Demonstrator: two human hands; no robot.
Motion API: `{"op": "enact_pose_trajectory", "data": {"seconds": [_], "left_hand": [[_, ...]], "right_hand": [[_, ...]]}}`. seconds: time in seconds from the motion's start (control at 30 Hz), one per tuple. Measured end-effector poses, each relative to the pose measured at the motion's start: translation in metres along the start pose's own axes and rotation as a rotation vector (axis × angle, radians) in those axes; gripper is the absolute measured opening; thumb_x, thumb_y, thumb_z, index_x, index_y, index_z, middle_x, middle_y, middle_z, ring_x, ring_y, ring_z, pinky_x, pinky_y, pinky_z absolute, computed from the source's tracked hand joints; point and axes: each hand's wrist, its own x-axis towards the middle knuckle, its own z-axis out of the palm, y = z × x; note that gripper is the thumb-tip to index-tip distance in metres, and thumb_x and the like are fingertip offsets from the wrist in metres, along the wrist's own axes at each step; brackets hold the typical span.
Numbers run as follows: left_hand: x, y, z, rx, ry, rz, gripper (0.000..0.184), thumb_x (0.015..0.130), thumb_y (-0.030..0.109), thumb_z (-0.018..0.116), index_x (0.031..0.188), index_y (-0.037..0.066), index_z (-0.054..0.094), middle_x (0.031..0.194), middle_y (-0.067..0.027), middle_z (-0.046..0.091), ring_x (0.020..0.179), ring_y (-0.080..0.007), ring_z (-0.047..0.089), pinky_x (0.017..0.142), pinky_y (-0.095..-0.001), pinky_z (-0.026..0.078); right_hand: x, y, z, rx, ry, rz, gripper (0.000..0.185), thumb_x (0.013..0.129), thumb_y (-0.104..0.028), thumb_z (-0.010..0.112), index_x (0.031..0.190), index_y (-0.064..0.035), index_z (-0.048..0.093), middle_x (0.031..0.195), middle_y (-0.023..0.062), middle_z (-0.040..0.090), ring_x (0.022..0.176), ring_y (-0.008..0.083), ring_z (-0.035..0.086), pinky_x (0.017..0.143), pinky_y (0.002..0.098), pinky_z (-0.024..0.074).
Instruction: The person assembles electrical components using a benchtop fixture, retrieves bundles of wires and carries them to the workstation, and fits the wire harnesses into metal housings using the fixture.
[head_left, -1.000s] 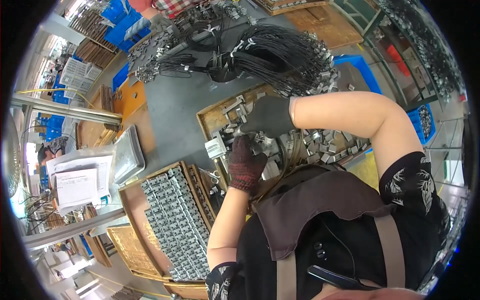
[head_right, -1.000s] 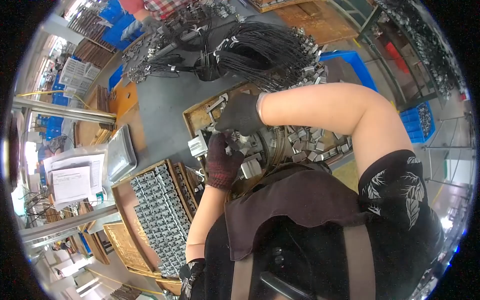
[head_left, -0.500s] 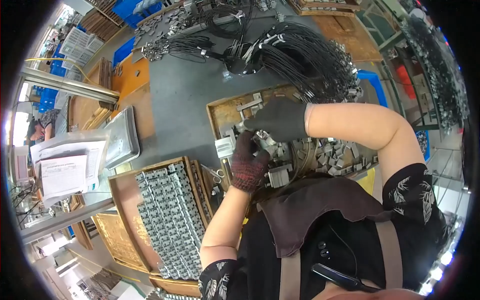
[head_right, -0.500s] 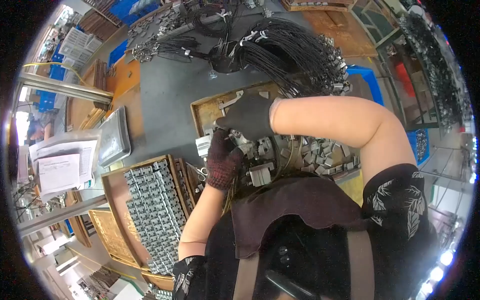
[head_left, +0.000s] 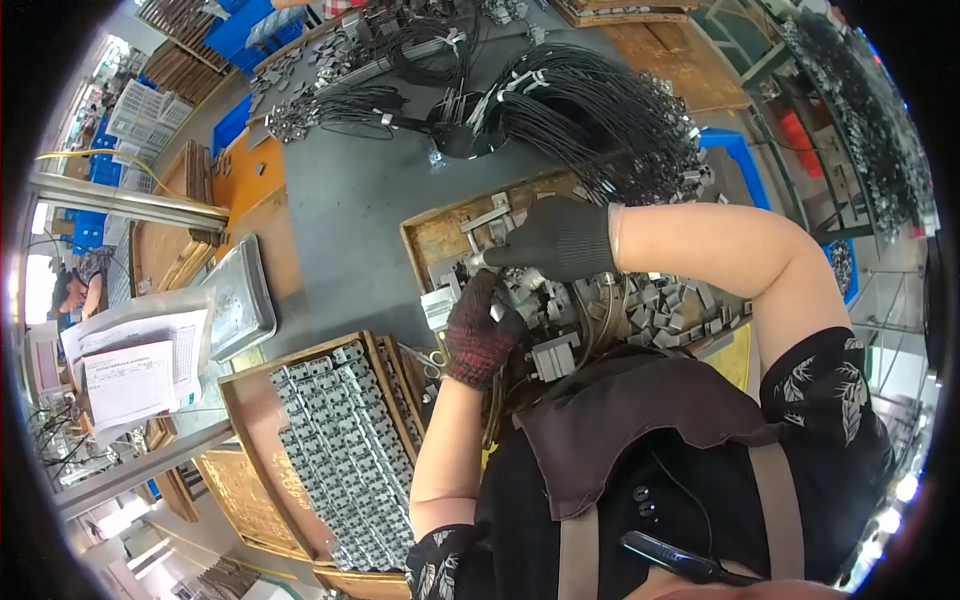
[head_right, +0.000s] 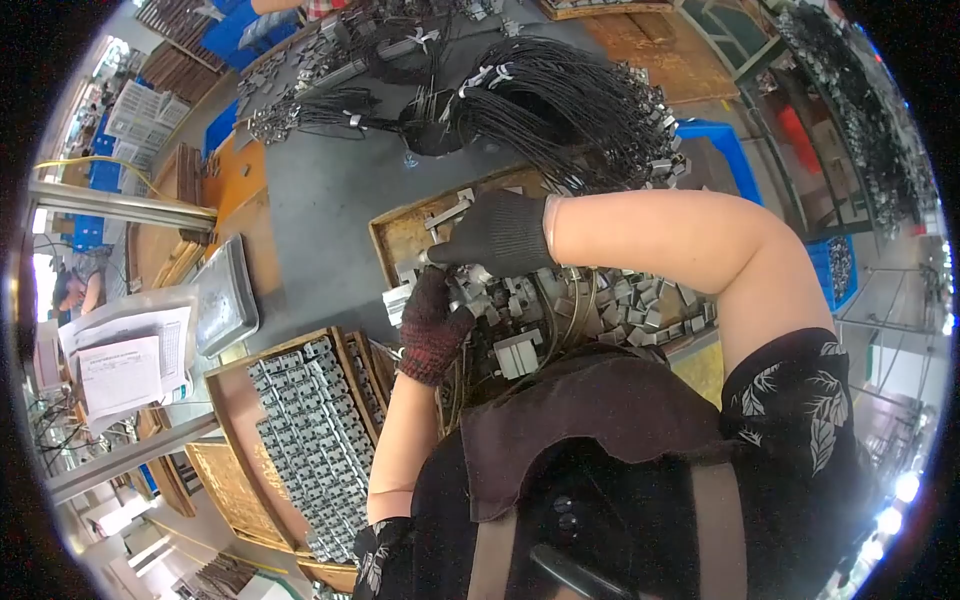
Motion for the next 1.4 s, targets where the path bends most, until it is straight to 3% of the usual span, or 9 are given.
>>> {"op": "enact_pose_trajectory", "data": {"seconds": [0.2, 0.4, 0.7, 1.0, 1.1, 1.17, 1.3, 1.33, 1.4], "left_hand": [[0.004, -0.01, 0.002, -0.07, 0.009, -0.07, 0.054, 0.069, 0.01, 0.064, 0.121, 0.005, 0.052, 0.113, -0.0185, 0.059, 0.103, -0.0352, 0.059, 0.088, -0.0408, 0.049], [0.01, 0.001, -0.013, 0.228, -0.089, 0.077, 0.047, 0.07, 0.008, 0.062, 0.116, 0.004, 0.053, 0.105, -0.0179, 0.06, 0.095, -0.0371, 0.059, 0.082, -0.0434, 0.049], [0.008, 0.017, 0.005, -0.235, 0.046, -0.129, 0.052, 0.072, 0.017, 0.074, 0.118, 0.004, 0.053, 0.094, -0.0125, 0.058, 0.084, -0.0264, 0.059, 0.076, -0.0359, 0.049], [0.009, -0.006, 0.027, -0.556, 0.09, -0.24, 0.047, 0.08, 0.022, 0.067, 0.12, 0.002, 0.053, 0.109, -0.0157, 0.063, 0.094, -0.0247, 0.062, 0.079, -0.0357, 0.049], [0.008, -0.016, 0.021, -0.427, -0.024, -0.327, 0.048, 0.081, 0.011, 0.057, 0.127, 0.0, 0.049, 0.12, -0.0136, 0.057, 0.107, -0.0255, 0.057, 0.09, -0.0354, 0.045], [0.007, -0.011, 0.016, -0.817, 0.067, -0.5, 0.041, 0.082, 0.012, 0.058, 0.12, -0.001, 0.053, 0.109, -0.0114, 0.062, 0.094, -0.0223, 0.061, 0.076, -0.0323, 0.051], [-0.002, 0.026, 0.019, -1.081, 0.06, -0.607, 0.042, 0.081, 0.011, 0.06, 0.12, -0.002, 0.053, 0.108, -0.0099, 0.061, 0.091, -0.0186, 0.061, 0.073, -0.0293, 0.052], [-0.004, 0.001, 0.031, -0.418, -0.136, -0.221, 0.044, 0.081, 0.017, 0.066, 0.12, 0.001, 0.054, 0.109, -0.0123, 0.061, 0.096, -0.0213, 0.061, 0.078, -0.0314, 0.051], [0.0, 0.018, 0.034, -0.599, -0.137, -0.432, 0.049, 0.08, 0.022, 0.068, 0.122, 0.003, 0.053, 0.111, -0.015, 0.059, 0.1, -0.0259, 0.059, 0.083, -0.0346, 0.049]], "right_hand": [[-0.002, -0.002, 0.001, -0.035, -0.002, 0.094, 0.043, 0.081, -0.009, 0.054, 0.121, -0.0223, 0.057, 0.058, 0.0089, 0.055, 0.053, 0.0287, 0.06, 0.051, 0.0409, 0.0496], [-0.001, 0.0, -0.003, -0.066, -0.049, 0.064, 0.044, 0.08, -0.009, 0.055, 0.122, -0.0229, 0.057, 0.058, 0.009, 0.056, 0.052, 0.0279, 0.06, 0.051, 0.0404, 0.0494], [0.003, -0.005, 0.004, -0.009, -0.082, 0.151, 0.051, 0.077, -0.01, 0.057, 0.127, -0.0214, 0.051, 0.065, 0.0095, 0.059, 0.062, 0.03, 0.063, 0.056, 0.0432, 0.0498], [0.002, -0.018, -0.001, 0.093, -0.202, 0.141, 0.053, 0.079, -0.015, 0.059, 0.131, -0.0164, 0.049, 0.086, 0.0136, 0.062, 0.077, 0.0317, 0.064, 0.069, 0.0448, 0.0493], [-0.002, -0.021, 0.002, 0.038, -0.122, 0.196, 0.046, 0.077, -0.016, 0.061, 0.123, -0.0145, 0.054, 0.087, 0.012, 0.062, 0.08, 0.0306, 0.064, 0.071, 0.0445, 0.0491], [-0.01, -0.014, -0.009, -0.062, 0.197, 0.144, 0.036, 0.076, -0.014, 0.062, 0.112, -0.012, 0.059, 0.091, 0.0108, 0.062, 0.085, 0.0292, 0.063, 0.073, 0.0438, 0.0492], [-0.035, -0.011, 0.018, 0.017, -0.012, 0.224, 0.032, 0.069, -0.013, 0.064, 0.101, -0.0092, 0.061, 0.095, 0.0104, 0.061, 0.088, 0.0302, 0.061, 0.075, 0.0433, 0.049], [-0.039, -0.014, 0.048, 0.129, 0.079, 0.152, 0.036, 0.064, -0.012, 0.065, 0.1, -0.0084, 0.061, 0.09, 0.0104, 0.061, 0.084, 0.0313, 0.061, 0.073, 0.044, 0.0487], [-0.045, -0.026, 0.044, 0.097, 0.057, 0.165, 0.036, 0.064, -0.012, 0.065, 0.1, -0.0082, 0.061, 0.088, 0.0102, 0.061, 0.082, 0.0314, 0.061, 0.072, 0.0443, 0.0485]]}}
